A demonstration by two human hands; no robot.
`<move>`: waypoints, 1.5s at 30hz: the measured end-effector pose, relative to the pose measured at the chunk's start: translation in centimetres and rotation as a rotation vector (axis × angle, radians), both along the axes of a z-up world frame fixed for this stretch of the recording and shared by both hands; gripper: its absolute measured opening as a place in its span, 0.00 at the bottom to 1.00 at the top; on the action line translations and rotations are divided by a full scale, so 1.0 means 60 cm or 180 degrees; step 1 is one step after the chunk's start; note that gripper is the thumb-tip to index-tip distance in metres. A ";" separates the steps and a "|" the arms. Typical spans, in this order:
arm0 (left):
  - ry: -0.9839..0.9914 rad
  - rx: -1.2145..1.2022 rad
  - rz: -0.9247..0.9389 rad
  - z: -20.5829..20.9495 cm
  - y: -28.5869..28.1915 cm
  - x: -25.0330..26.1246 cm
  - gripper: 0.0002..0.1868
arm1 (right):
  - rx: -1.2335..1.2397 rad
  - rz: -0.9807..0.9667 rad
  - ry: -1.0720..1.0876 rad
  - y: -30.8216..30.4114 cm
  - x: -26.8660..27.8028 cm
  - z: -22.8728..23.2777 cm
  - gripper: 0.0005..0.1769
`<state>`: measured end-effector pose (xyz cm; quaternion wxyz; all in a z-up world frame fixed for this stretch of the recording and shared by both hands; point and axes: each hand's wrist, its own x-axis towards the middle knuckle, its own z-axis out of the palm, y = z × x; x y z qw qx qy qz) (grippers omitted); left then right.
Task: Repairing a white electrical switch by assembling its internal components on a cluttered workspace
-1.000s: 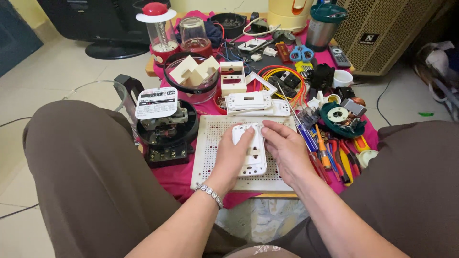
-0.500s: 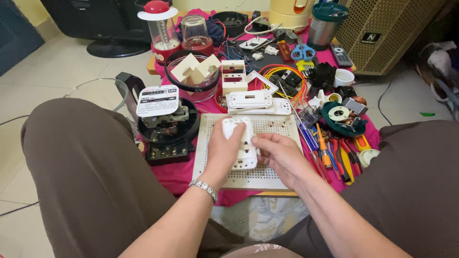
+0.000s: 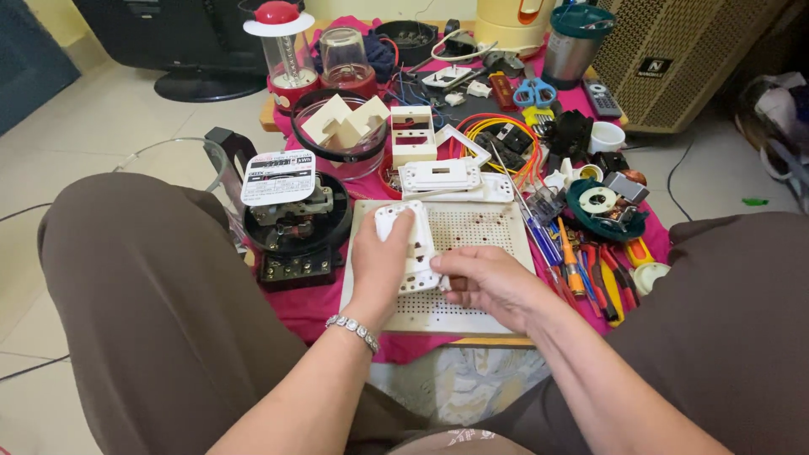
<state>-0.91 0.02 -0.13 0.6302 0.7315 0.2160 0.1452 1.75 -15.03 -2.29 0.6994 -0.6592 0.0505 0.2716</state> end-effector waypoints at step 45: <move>0.0401 -0.1884 -0.1760 0.066 -0.029 -0.033 0.38 | -0.0494 -0.0845 -0.1875 0.007 0.020 -0.013 0.16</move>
